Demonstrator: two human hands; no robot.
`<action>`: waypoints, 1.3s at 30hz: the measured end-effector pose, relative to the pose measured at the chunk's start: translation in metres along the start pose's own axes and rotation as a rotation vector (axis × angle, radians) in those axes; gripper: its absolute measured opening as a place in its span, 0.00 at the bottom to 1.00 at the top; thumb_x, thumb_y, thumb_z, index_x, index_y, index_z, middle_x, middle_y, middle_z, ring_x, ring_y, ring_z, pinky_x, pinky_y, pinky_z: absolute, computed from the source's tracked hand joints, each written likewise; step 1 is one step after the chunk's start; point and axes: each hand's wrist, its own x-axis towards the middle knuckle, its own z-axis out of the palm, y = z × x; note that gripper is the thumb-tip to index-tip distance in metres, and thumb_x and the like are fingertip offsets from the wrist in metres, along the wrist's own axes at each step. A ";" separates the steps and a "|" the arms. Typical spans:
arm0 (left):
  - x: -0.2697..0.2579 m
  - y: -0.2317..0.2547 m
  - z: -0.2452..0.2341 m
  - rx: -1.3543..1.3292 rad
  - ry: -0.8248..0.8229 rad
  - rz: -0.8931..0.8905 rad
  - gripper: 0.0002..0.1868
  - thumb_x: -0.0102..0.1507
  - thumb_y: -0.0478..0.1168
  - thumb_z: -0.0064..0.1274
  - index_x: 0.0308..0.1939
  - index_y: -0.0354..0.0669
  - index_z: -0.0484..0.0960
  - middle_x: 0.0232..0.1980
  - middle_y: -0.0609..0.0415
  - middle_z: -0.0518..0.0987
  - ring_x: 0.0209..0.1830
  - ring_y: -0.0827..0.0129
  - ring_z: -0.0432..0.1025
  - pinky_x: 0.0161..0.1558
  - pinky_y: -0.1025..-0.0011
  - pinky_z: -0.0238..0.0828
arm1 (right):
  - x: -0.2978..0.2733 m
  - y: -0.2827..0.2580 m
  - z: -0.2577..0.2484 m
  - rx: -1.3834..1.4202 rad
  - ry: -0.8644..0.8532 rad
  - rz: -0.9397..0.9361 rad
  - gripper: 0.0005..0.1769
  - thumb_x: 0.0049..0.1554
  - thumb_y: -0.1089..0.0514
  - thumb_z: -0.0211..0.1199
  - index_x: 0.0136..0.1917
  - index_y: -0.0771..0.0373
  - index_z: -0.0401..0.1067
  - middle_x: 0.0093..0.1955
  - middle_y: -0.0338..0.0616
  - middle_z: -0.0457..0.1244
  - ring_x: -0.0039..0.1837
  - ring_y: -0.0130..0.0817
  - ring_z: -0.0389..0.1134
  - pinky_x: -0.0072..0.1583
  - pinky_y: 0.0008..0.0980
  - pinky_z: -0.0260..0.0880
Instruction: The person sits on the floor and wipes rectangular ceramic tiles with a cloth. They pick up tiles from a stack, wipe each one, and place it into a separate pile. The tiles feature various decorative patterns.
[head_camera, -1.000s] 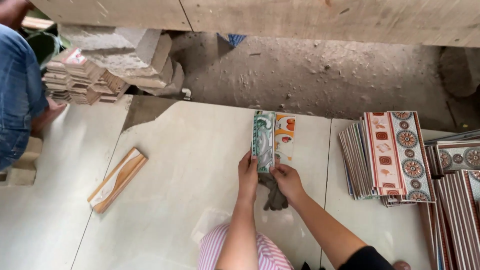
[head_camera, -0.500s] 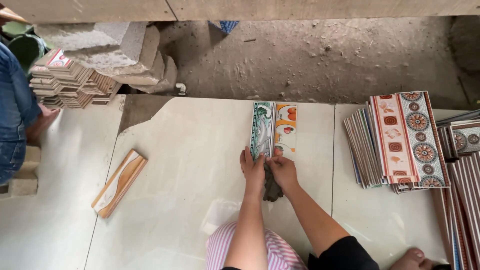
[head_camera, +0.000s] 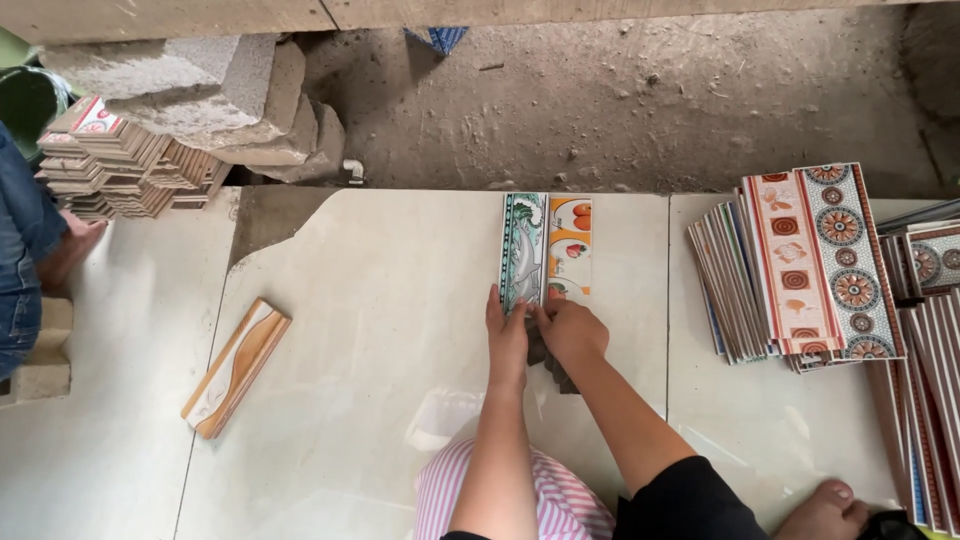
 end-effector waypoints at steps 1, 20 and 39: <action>-0.002 0.002 0.000 0.001 -0.001 -0.001 0.31 0.60 0.45 0.39 0.65 0.48 0.46 0.68 0.45 0.40 0.68 0.51 0.35 0.64 0.57 0.35 | 0.001 0.000 0.001 0.001 0.000 0.002 0.21 0.54 0.43 0.44 0.47 0.57 0.71 0.41 0.48 0.66 0.48 0.41 0.67 0.45 0.37 0.65; -0.105 -0.020 0.052 0.193 -0.048 0.749 0.36 0.55 0.35 0.46 0.65 0.49 0.48 0.67 0.48 0.48 0.66 0.46 0.39 0.58 0.48 0.36 | -0.128 0.083 -0.218 -0.368 0.096 -0.267 0.19 0.44 0.42 0.55 0.48 0.46 0.69 0.47 0.49 0.65 0.55 0.47 0.63 0.55 0.41 0.63; -0.220 -0.042 0.174 0.467 -0.841 0.524 0.24 0.58 0.41 0.38 0.59 0.48 0.59 0.64 0.55 0.57 0.64 0.65 0.50 0.61 0.67 0.45 | -0.149 0.252 -0.220 -0.347 0.246 0.648 0.36 0.43 0.26 0.48 0.46 0.57 0.71 0.48 0.37 0.65 0.52 0.41 0.66 0.48 0.36 0.66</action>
